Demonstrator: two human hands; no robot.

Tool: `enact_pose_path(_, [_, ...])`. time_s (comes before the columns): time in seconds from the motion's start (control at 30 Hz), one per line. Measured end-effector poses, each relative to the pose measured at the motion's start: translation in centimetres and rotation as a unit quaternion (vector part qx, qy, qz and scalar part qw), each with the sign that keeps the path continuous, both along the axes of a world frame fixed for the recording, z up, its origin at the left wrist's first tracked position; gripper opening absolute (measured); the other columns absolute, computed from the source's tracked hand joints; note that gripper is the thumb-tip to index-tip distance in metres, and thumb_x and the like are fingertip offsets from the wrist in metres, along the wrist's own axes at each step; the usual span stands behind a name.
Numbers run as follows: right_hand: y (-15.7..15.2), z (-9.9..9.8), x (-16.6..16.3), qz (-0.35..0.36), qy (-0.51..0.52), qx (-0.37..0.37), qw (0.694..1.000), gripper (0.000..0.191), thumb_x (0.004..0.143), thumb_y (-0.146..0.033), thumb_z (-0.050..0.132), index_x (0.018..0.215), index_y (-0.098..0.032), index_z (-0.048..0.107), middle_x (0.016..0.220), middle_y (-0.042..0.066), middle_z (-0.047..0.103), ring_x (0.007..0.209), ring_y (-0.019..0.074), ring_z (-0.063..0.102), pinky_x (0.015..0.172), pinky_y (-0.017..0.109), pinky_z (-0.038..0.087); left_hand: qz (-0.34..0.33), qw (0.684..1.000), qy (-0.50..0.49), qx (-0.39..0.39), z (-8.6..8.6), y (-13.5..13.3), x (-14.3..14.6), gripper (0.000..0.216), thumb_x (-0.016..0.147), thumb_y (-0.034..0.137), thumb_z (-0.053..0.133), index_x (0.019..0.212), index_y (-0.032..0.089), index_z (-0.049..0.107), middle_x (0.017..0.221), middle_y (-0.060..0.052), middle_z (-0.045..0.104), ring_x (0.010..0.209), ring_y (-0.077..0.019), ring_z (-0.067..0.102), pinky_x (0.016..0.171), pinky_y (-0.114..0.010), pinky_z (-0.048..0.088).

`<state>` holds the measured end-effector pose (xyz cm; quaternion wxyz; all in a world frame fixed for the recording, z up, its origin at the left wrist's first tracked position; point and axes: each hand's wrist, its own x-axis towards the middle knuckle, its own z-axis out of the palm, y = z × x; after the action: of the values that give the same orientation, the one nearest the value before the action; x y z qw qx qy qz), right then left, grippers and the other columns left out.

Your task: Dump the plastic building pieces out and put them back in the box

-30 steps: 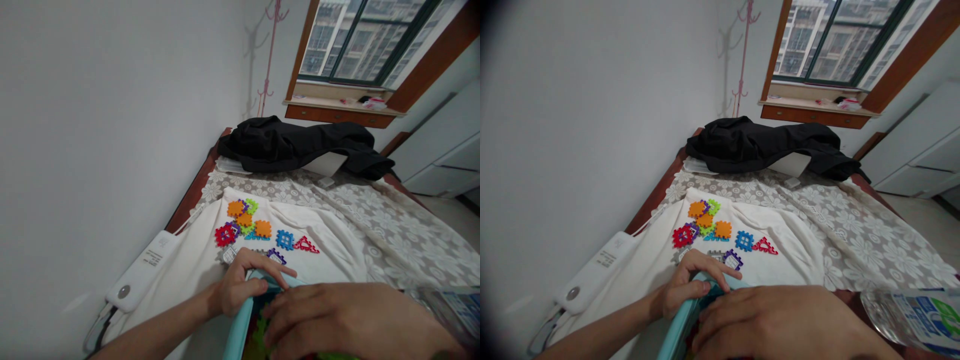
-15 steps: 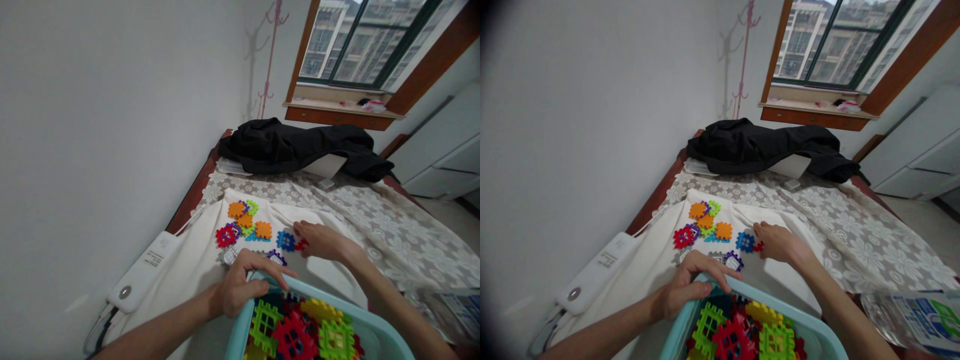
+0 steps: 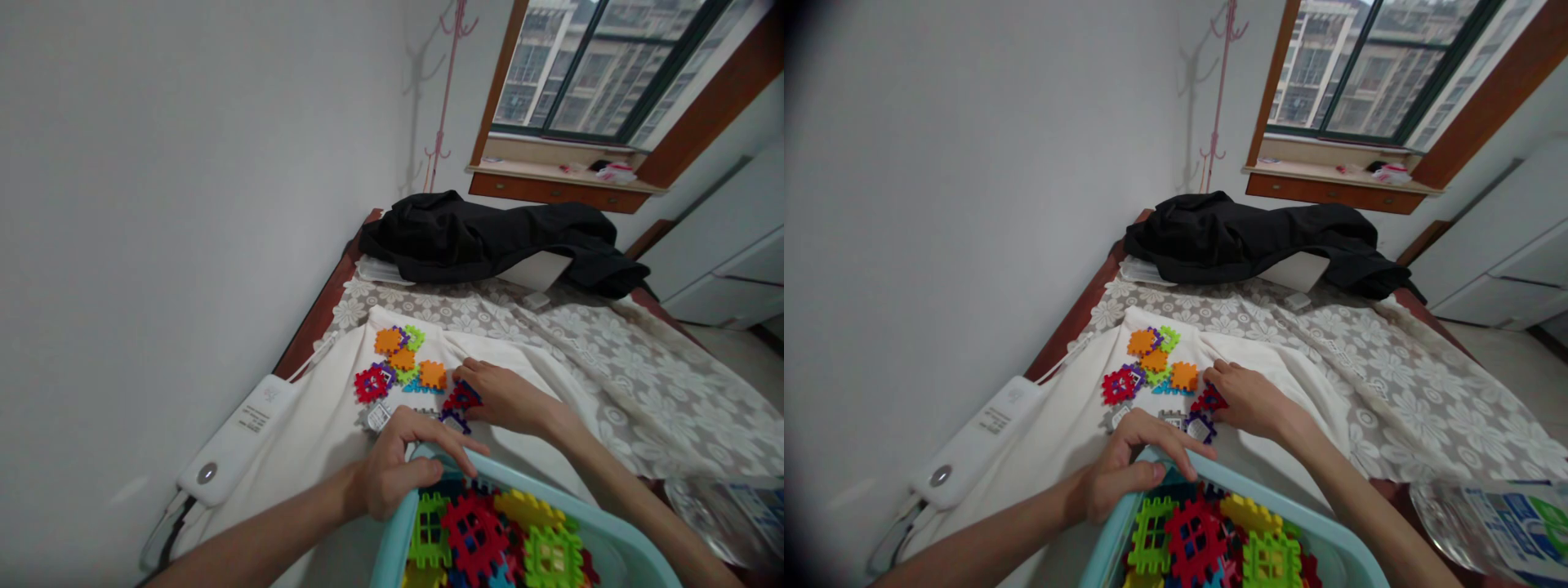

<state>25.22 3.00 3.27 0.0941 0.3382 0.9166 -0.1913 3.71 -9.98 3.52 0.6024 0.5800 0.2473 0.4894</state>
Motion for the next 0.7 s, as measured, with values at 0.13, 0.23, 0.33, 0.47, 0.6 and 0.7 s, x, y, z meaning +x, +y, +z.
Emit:
enact_pose_path(0.13, [-0.5, 1.5, 0.3, -0.001, 0.017, -0.032, 0.999, 0.041, 0.083, -0.016, 0.069, 0.123, -0.018, 0.064, 0.121, 0.012, 0.067, 0.105, 0.0298, 0.071, 0.087, 0.038, 0.054, 0.001, 1.0, 0.005, -0.001, 0.1, 0.0, 0.0, 0.03, 0.078, 0.024, 0.071, 0.1, 0.014, 0.088, 0.119, -0.015, 0.082, 0.106, -0.0299, 0.08, 0.095, -0.033, 0.057])
enact_pose_path(0.23, [-1.6, 2.2, 0.3, 0.021, 0.04, -0.063, 0.997, 0.048, 0.082, -0.015, 0.069, 0.129, -0.02, 0.061, 0.125, 0.012, 0.066, 0.11, 0.0295, 0.069, 0.091, 0.04, 0.054, -0.009, 1.0, 0.006, 0.001, 0.1, 0.0, 0.0, 0.029, 0.08, 0.024, 0.071, 0.101, 0.014, 0.088, 0.122, -0.015, 0.081, 0.113, -0.0317, 0.078, 0.095, -0.034, 0.057])
enact_pose_path(0.33, [-2.9, 1.7, -0.4, 0.062, 0.044, -0.063, 0.995, 0.063, 0.079, -0.012, 0.071, 0.139, -0.021, 0.055, 0.134, 0.014, 0.062, 0.12, 0.0318, 0.065, 0.096, 0.043, 0.054, -0.009, 1.0, 0.0, 0.001, 0.2, -0.1, 0.0, 0.029, 0.081, 0.025, 0.07, 0.102, 0.014, 0.088, 0.122, -0.015, 0.081, 0.11, -0.0315, 0.079, 0.095, -0.034, 0.057])
enact_pose_path(0.47, [-3.6, 0.5, -1.5, 0.107, 0.034, -0.029, 0.993, 0.046, 0.086, -0.014, 0.066, 0.132, -0.021, 0.06, 0.129, 0.014, 0.063, 0.113, 0.0311, 0.065, 0.092, 0.044, 0.055, -0.006, 1.0, 0.007, -0.006, 0.4, -0.1, 0.0, 0.029, 0.08, 0.025, 0.071, 0.1, 0.013, 0.088, 0.121, -0.016, 0.081, 0.113, -0.0324, 0.078, 0.095, -0.033, 0.056])
enact_pose_path(0.6, [-3.1, 0.6, -1.8, 0.128, 0.047, -0.036, 0.99, 0.033, 0.088, -0.017, 0.066, 0.121, -0.019, 0.063, 0.121, 0.012, 0.065, 0.107, 0.0294, 0.067, 0.087, 0.04, 0.055, -0.005, 1.0, 0.004, -0.011, 0.5, -0.2, 0.0, 0.03, 0.08, 0.024, 0.07, 0.101, 0.013, 0.088, 0.121, -0.015, 0.081, 0.107, -0.0301, 0.08, 0.095, -0.032, 0.057])
enact_pose_path(0.7, [-2.3, 1.0, -1.5, 0.09, 0.071, -0.039, 0.993, 0.038, 0.088, -0.021, 0.071, 0.125, -0.02, 0.063, 0.122, 0.011, 0.066, 0.105, 0.0276, 0.069, 0.085, 0.037, 0.055, -0.01, 1.0, -0.001, -0.002, 0.3, -0.1, 0.0, 0.031, 0.079, 0.024, 0.071, 0.101, 0.013, 0.088, 0.121, -0.016, 0.081, 0.109, -0.0313, 0.079, 0.096, -0.033, 0.057])
